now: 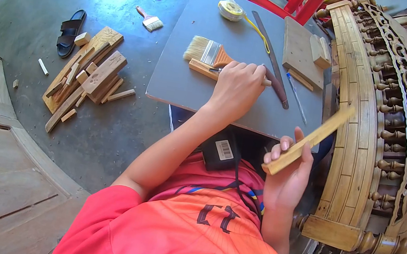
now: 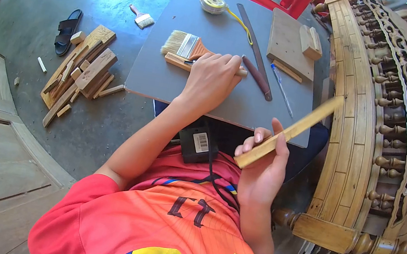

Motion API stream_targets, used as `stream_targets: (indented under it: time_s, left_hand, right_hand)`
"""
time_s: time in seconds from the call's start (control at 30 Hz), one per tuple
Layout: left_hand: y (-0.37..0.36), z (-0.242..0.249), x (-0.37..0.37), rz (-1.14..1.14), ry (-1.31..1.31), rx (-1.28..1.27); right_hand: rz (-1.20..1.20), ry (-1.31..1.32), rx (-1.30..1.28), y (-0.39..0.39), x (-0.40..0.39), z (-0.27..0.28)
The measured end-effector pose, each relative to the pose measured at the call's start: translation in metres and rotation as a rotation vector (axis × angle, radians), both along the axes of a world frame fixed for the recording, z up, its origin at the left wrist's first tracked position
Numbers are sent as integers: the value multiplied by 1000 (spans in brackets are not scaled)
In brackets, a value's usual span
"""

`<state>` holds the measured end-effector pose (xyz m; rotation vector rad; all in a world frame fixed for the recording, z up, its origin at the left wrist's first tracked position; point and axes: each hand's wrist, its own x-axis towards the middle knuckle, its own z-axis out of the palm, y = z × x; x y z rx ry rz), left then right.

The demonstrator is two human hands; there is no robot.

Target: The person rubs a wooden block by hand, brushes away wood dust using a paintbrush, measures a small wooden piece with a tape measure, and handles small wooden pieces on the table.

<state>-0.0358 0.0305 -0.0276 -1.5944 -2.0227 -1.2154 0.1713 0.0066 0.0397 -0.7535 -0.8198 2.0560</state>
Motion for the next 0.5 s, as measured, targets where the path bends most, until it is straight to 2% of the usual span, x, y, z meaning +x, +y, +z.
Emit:
stream_targets:
  time_s: [0.07,0.1,0.17,0.23,0.27,0.37,0.43,0.47,0.5]
  left_hand:
    - [0,-2,-1,1,12,2]
    - [0,-3,-2,7,16,-4]
    - [-1,-5,-4,15,22,-21]
    - [-3,-3,-2,22,15,-15]
    - [-2,0,-1,21,18,-6]
    - [-2,0,-1,26,35,-13]
    - [-1,-2,-1,22,32,-26]
    - [0,-2,-2,21,31,-32]
    - [-1,-2,-3,26,36,-33]
  right_hand:
    - [-14,-12,-79,-9,-7,-6]
    - [363,-38,14,-6,2,-8]
    - [662,-174,-27,-5,14,-3]
    - [553,-125,94,-2,18,0]
    - [268,-75,154,1,13,4]
    - [-114,21,50,-5,-6,3]
    - [180,-104,-21,-6,0,-11]
    - [583,-40,-168,10,13,-18]
    - [659,-5,-240,13,16,-15]
